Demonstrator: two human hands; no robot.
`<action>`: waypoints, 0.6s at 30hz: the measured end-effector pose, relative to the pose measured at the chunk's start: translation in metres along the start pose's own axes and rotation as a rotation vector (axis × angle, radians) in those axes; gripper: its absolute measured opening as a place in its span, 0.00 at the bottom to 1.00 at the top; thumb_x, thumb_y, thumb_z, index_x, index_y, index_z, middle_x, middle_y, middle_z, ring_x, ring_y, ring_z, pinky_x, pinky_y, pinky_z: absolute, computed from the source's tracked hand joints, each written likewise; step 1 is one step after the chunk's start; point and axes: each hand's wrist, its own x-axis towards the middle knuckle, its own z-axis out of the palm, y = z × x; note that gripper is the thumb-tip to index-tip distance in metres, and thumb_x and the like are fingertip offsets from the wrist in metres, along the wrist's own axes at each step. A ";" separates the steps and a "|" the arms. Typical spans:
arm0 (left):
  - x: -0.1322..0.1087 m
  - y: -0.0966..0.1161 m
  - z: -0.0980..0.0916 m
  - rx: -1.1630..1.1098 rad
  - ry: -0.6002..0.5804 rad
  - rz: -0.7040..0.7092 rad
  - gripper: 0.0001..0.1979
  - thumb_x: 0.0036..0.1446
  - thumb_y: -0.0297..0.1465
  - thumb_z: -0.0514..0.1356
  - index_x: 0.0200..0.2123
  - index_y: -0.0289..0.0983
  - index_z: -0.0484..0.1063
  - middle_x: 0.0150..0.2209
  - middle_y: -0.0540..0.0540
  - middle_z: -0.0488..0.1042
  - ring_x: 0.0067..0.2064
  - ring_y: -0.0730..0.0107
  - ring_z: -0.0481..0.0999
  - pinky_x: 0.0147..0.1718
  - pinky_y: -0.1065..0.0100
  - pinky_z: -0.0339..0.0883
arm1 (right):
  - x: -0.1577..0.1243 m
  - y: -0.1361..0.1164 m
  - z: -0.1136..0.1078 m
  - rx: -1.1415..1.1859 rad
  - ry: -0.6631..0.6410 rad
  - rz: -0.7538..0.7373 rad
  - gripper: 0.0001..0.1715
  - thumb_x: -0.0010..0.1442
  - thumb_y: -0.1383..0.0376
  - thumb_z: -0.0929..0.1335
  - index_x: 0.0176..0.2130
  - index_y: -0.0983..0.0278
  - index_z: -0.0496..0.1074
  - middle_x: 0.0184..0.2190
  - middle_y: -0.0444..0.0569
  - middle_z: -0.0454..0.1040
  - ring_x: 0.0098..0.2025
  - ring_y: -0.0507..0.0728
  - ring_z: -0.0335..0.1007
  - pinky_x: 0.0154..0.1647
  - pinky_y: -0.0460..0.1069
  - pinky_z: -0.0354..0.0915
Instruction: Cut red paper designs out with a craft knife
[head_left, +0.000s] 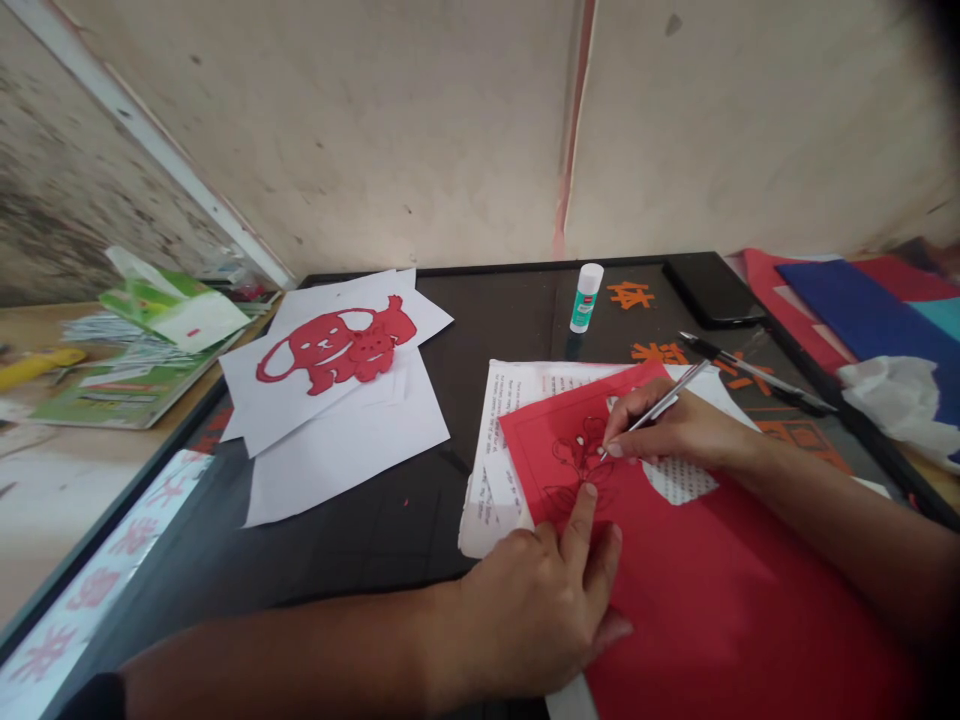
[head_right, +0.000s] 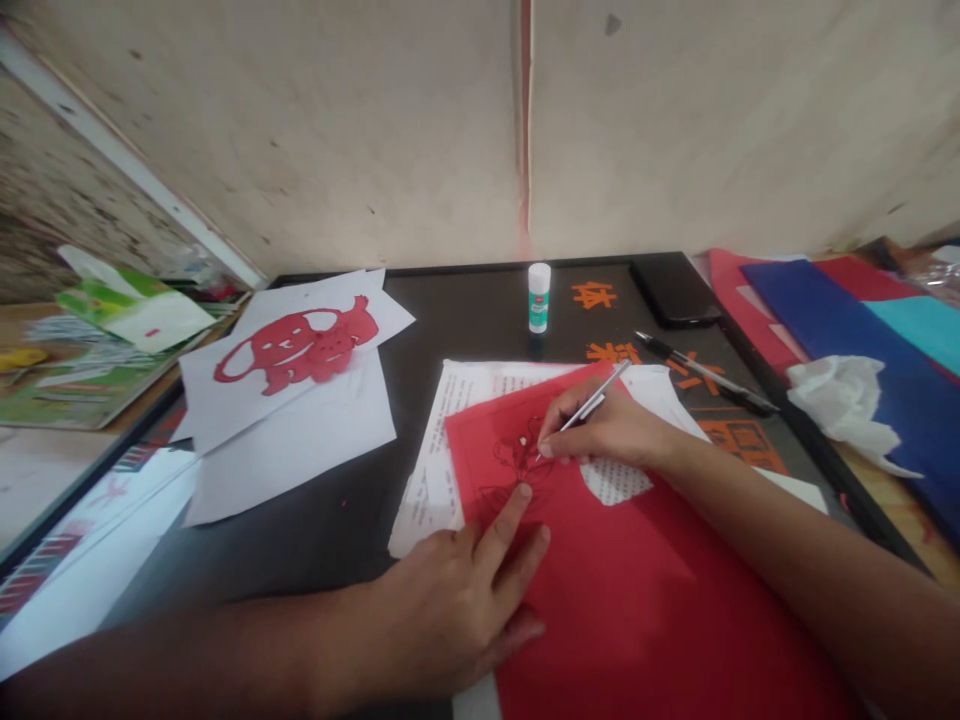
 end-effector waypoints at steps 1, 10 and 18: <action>0.000 0.000 0.000 -0.001 0.001 0.003 0.31 0.66 0.46 0.51 0.59 0.25 0.66 0.57 0.15 0.65 0.28 0.56 0.80 0.19 0.63 0.70 | 0.000 0.000 0.000 0.005 0.004 -0.001 0.13 0.45 0.59 0.77 0.26 0.66 0.80 0.17 0.45 0.72 0.17 0.48 0.62 0.18 0.44 0.57; 0.000 0.000 0.001 0.006 0.025 0.001 0.32 0.65 0.47 0.52 0.58 0.25 0.68 0.56 0.16 0.67 0.28 0.56 0.80 0.19 0.64 0.70 | -0.001 -0.003 -0.001 0.004 0.016 -0.004 0.14 0.43 0.58 0.78 0.25 0.66 0.80 0.13 0.44 0.69 0.16 0.48 0.60 0.17 0.44 0.55; 0.002 -0.001 0.001 -0.017 -0.017 -0.001 0.32 0.66 0.47 0.50 0.59 0.25 0.67 0.57 0.16 0.66 0.30 0.54 0.81 0.19 0.63 0.72 | -0.002 -0.003 -0.001 -0.006 0.029 -0.020 0.12 0.43 0.59 0.77 0.24 0.66 0.80 0.13 0.44 0.69 0.16 0.48 0.59 0.17 0.44 0.53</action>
